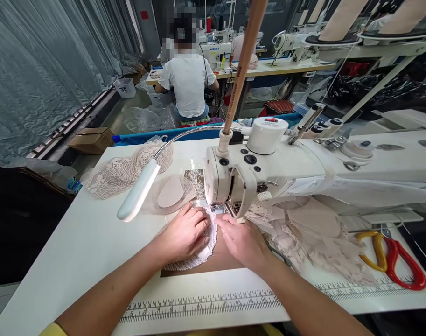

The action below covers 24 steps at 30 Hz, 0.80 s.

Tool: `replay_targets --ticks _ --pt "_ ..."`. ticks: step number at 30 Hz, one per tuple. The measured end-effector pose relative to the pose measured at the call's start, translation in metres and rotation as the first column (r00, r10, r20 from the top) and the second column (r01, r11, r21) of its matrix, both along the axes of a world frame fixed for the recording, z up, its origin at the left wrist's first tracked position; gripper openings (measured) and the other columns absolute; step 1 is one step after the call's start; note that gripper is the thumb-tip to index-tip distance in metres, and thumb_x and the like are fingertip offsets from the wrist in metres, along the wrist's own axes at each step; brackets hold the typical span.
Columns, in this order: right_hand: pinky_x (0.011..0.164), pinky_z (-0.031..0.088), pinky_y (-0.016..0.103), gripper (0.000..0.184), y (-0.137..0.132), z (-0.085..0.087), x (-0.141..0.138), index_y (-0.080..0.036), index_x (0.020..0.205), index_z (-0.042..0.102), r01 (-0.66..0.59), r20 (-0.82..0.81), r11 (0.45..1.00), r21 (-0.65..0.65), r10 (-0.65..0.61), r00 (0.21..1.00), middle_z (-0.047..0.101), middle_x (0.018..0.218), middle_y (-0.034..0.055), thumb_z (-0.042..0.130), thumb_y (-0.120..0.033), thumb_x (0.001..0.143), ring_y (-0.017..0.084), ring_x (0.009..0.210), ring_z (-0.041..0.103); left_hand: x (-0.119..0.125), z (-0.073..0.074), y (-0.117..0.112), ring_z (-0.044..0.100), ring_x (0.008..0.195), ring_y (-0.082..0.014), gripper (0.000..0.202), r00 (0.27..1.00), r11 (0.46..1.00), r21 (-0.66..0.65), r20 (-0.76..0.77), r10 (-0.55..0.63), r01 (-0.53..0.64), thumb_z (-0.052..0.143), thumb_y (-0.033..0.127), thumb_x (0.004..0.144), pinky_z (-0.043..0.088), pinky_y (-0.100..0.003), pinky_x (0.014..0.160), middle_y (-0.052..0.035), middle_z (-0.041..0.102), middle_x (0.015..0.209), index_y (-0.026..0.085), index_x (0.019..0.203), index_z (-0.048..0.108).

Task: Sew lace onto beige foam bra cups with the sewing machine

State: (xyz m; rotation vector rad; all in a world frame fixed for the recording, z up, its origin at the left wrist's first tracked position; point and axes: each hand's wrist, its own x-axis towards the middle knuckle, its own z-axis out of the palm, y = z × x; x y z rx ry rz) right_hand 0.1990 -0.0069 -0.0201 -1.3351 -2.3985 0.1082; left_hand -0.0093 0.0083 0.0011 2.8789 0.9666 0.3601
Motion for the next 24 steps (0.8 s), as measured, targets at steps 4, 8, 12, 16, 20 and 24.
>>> replay_targets --ticks 4,8,12,16,20,24 --pt "0.058 0.036 0.026 0.033 -0.001 0.004 -0.001 -0.02 0.1 0.071 -0.043 0.022 0.999 0.008 0.043 0.999 0.064 0.078 0.0027 0.044 -0.009 0.085 0.014 0.066 0.053 -0.002 -0.001 0.0 0.055 0.099 -0.0262 0.024 0.999 1.0 -0.018 0.034 -0.006 0.007 0.053 0.029 0.088 0.035 -0.052 0.102 -0.0119 0.06 0.1 0.015 0.106 0.059" --pt "0.058 0.035 0.026 0.033 -0.002 0.004 -0.002 -0.021 0.1 0.07 -0.031 0.056 1.0 0.0 0.031 0.998 0.062 0.079 0.002 0.044 -0.008 0.085 0.014 0.067 0.052 -0.002 -0.001 0.001 0.054 0.097 -0.0256 0.022 0.998 0.999 -0.042 0.066 -0.011 0.014 0.051 0.025 0.087 0.038 -0.05 0.099 -0.0116 0.06 0.099 0.015 0.106 0.058" --pt "0.06 0.038 0.025 0.033 -0.001 0.003 -0.002 -0.022 0.104 0.069 -0.01 0.066 1.0 -0.012 0.011 0.998 0.065 0.084 0.0023 0.046 -0.009 0.084 0.015 0.071 0.055 -0.004 -0.001 0.005 0.054 0.096 -0.0254 0.022 0.997 0.999 -0.038 0.079 -0.011 0.014 0.047 0.024 0.09 0.042 -0.048 0.094 -0.0117 0.06 0.099 0.015 0.107 0.058" --pt "0.065 0.042 0.026 0.036 0.001 0.001 -0.004 -0.022 0.109 0.069 0.017 0.066 1.0 0.001 -0.017 0.998 0.068 0.094 0.0037 0.044 -0.009 0.086 0.016 0.077 0.058 -0.004 -0.001 0.011 0.054 0.097 -0.0252 0.023 0.998 1.0 -0.008 0.069 0.011 -0.01 0.046 0.024 0.091 0.041 -0.048 0.096 -0.0114 0.06 0.099 0.015 0.107 0.059" --pt "0.071 0.046 0.027 0.037 0.002 0.0 -0.007 -0.019 0.112 0.068 0.036 0.079 0.999 0.007 -0.036 0.996 0.069 0.101 0.0059 0.043 -0.008 0.086 0.019 0.083 0.06 -0.003 0.0 0.011 0.053 0.101 -0.0262 0.024 0.996 1.0 0.0 0.081 0.026 -0.026 0.046 0.02 0.091 0.04 -0.049 0.098 -0.0126 0.06 0.102 0.015 0.11 0.059" --pt "0.077 0.049 0.03 0.035 0.003 0.001 -0.007 -0.016 0.112 0.067 0.099 0.075 0.995 0.003 -0.099 0.992 0.069 0.1 0.0102 0.042 -0.01 0.088 0.021 0.087 0.063 -0.001 0.001 0.008 0.052 0.106 -0.0276 0.029 0.998 1.0 -0.005 0.065 -0.017 0.018 0.046 0.016 0.09 0.041 -0.048 0.095 -0.0144 0.061 0.109 0.015 0.116 0.059"
